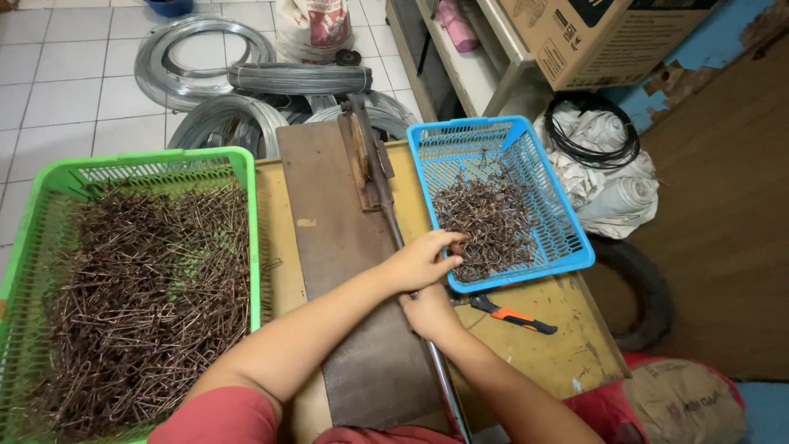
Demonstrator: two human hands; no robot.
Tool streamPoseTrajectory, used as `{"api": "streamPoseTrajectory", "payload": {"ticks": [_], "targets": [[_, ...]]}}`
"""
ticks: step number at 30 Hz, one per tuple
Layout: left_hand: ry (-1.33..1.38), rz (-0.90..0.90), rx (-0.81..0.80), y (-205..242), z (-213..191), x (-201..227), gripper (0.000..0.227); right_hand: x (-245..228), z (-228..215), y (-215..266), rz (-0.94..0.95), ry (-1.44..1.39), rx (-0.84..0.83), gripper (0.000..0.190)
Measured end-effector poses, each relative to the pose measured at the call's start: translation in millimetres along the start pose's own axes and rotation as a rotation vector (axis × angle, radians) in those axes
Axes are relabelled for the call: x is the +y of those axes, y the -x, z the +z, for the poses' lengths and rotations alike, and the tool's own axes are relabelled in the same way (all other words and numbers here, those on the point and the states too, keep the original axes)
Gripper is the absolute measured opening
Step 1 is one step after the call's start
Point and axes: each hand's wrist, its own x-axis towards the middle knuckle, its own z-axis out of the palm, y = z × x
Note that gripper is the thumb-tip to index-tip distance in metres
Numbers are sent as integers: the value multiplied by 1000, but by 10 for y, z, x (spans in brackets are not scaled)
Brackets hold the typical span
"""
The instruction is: Cutting metal rods to size using a manual lever-operated shear.
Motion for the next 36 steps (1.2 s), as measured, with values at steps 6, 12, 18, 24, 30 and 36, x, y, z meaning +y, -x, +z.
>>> {"api": "streamPoseTrajectory", "payload": {"ticks": [6, 12, 18, 24, 30, 36], "targets": [[-99, 61, 95, 64, 92, -36, 41, -182, -140, 45, -63, 9, 31, 59], [-191, 95, 128, 87, 140, -162, 44, 199, 63, -183, 3, -117, 23, 48], [-424, 2, 221, 378, -844, 559, 27, -109, 4, 105, 165, -162, -47, 34], [-604, -353, 602, 1293, -2446, -125, 28, 164, 132, 23, 135, -218, -21, 36], [-736, -1157, 583, 2463, -3009, -659, 64, 244, 152, -38, 143, -141, -12, 35], [-771, -1265, 254, 2306, -2819, -352, 66, 214, 102, -36, 156, -124, -43, 33]]}}
